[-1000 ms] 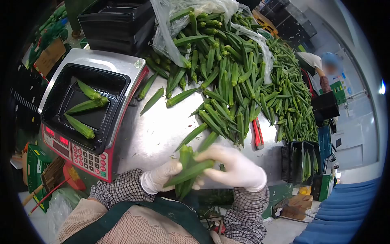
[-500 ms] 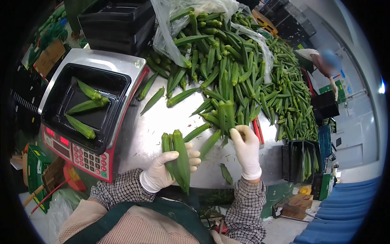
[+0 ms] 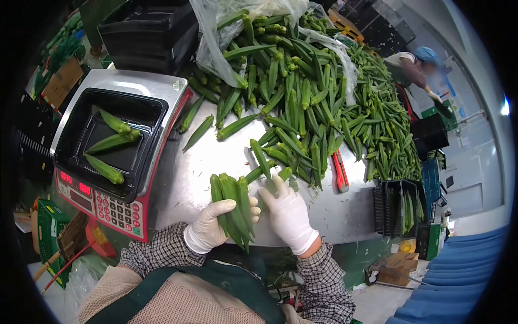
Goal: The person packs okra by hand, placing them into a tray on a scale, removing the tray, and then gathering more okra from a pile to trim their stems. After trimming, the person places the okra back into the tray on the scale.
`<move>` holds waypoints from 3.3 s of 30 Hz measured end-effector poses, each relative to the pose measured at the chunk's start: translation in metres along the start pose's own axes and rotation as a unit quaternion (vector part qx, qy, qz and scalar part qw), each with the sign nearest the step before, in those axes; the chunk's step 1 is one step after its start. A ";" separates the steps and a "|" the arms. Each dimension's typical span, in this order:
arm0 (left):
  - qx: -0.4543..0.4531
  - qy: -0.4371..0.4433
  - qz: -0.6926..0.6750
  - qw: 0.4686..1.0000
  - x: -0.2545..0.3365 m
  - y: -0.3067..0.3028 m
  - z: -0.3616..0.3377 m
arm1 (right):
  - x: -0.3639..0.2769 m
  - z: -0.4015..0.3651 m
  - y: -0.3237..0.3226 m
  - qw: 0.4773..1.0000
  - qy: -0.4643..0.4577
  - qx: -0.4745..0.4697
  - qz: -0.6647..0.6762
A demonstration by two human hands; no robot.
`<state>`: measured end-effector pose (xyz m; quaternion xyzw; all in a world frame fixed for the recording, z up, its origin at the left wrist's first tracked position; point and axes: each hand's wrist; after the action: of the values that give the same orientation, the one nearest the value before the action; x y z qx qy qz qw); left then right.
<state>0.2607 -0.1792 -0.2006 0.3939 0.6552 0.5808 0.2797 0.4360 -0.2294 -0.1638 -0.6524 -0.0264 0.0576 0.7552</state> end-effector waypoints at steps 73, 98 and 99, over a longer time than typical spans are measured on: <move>-0.052 0.176 0.241 0.953 0.000 0.048 -0.048 | -0.076 -0.019 -0.085 0.991 -0.011 0.019 0.130; -0.068 0.123 0.982 0.130 0.230 0.156 -0.110 | -0.010 0.044 0.012 0.998 -0.053 0.009 -0.038; -0.067 0.176 0.972 0.137 0.228 0.163 -0.115 | -0.008 0.045 0.009 0.998 -0.055 0.038 -0.009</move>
<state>0.0752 -0.0471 -0.0004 0.5700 -0.2833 0.4650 -0.6153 0.4220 -0.1853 -0.1663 -0.6189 -0.0716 0.0880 0.7772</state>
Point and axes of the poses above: each hand's wrist, its own z-axis towards the middle knuckle, its own y-axis out of the palm, x = y × z, and after that the axes turned 3 degrees about -z, right-handed
